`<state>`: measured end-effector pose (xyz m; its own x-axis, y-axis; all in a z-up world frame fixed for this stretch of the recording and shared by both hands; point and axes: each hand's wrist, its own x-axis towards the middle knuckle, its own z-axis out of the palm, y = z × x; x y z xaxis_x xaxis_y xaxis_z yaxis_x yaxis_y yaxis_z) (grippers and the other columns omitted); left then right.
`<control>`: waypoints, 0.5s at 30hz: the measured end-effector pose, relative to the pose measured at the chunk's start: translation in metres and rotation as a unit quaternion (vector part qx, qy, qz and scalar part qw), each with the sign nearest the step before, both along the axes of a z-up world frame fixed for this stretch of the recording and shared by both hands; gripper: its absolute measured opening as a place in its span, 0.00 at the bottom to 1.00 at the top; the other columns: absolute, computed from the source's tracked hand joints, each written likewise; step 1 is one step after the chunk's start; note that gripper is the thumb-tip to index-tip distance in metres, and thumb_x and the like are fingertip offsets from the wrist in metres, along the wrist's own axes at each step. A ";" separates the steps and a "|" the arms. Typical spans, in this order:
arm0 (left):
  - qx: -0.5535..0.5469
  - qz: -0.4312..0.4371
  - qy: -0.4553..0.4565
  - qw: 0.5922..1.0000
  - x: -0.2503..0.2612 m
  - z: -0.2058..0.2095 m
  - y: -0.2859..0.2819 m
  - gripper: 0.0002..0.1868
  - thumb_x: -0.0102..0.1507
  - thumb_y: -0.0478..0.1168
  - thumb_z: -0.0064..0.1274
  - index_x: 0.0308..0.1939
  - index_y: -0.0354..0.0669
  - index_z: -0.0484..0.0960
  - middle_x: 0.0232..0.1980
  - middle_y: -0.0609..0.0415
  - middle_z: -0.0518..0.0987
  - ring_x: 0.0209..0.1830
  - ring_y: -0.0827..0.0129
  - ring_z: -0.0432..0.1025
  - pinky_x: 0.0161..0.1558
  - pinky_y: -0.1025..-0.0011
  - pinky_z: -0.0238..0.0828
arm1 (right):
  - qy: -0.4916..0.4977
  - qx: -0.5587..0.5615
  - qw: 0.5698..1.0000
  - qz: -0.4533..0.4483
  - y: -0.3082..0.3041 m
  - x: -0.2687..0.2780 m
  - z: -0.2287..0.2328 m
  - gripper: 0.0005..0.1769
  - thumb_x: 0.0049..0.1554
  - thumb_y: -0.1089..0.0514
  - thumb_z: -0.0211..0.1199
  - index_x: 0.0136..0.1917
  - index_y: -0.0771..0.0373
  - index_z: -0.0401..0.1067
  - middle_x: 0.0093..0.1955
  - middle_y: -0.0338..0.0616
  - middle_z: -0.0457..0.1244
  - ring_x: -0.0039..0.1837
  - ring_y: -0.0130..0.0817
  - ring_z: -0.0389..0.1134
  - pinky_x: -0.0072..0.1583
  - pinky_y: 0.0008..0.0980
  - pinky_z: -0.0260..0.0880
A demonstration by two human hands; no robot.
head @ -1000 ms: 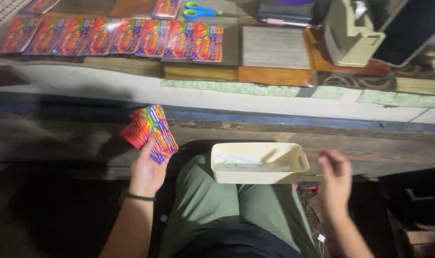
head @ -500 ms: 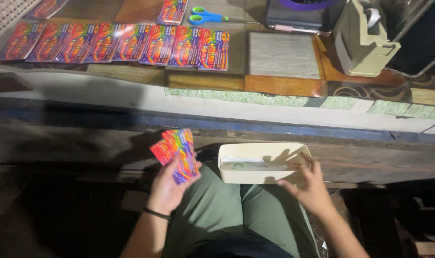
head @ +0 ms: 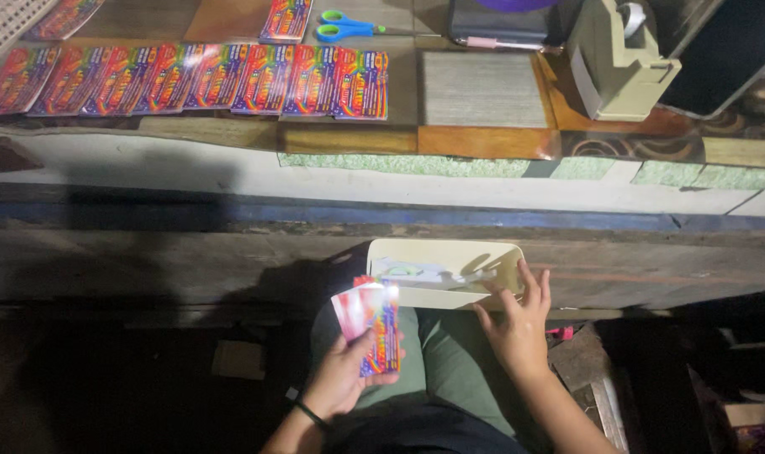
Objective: The person sits with a plastic container on their lap and uses blue scissors to trim the edges of colorful rectangular cards. They repeatedly pick up cards, cut the sides, and place the trimmed pieces back into the container.
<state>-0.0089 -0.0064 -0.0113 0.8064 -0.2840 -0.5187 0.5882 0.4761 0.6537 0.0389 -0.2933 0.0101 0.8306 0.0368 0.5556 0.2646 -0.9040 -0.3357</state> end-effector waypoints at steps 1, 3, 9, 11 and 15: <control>0.012 -0.006 0.008 1.000 -0.004 -0.006 -0.001 0.20 0.67 0.46 0.45 0.63 0.54 0.71 0.56 0.49 0.83 0.50 0.59 0.81 0.38 0.58 0.84 | 0.037 0.033 0.999 0.001 0.000 -0.005 -0.003 0.23 0.42 0.58 0.75 0.53 0.60 0.77 0.75 0.60 0.53 0.75 0.71 0.51 0.71 0.59 0.59; 0.016 0.004 0.001 1.000 -0.006 -0.014 -0.004 0.19 0.68 0.45 0.46 0.62 0.47 0.72 0.54 0.47 0.83 0.48 0.58 0.81 0.37 0.57 0.84 | 0.076 0.081 0.994 0.007 0.000 -0.011 -0.013 0.22 0.46 0.59 0.74 0.55 0.58 0.75 0.78 0.59 0.51 0.79 0.69 0.50 0.73 0.57 0.59; 0.066 -0.001 0.001 0.998 -0.011 -0.021 -0.009 0.18 0.66 0.42 0.48 0.59 0.46 0.74 0.51 0.50 0.85 0.44 0.62 0.83 0.31 0.61 0.82 | 0.075 0.072 0.995 0.004 0.012 -0.025 -0.012 0.39 0.44 0.56 0.77 0.68 0.53 0.67 0.80 0.62 0.42 0.80 0.76 0.36 0.74 0.71 0.44; 0.088 -0.002 -0.002 0.996 -0.010 -0.018 -0.014 0.17 0.65 0.41 0.49 0.58 0.46 0.74 0.48 0.50 0.85 0.42 0.63 0.83 0.28 0.62 0.82 | 0.108 0.053 0.993 -0.019 0.016 -0.025 -0.004 0.46 0.43 0.55 0.77 0.73 0.51 0.62 0.80 0.59 0.40 0.80 0.78 0.34 0.73 0.75 0.39; 0.117 -0.021 -0.029 0.992 -0.012 -0.020 -0.018 0.16 0.66 0.42 0.51 0.57 0.44 0.75 0.45 0.49 0.86 0.38 0.65 0.82 0.25 0.67 0.79 | 0.078 0.049 0.996 0.006 0.019 -0.029 0.000 0.46 0.46 0.53 0.75 0.75 0.53 0.59 0.82 0.57 0.39 0.81 0.76 0.33 0.74 0.77 0.38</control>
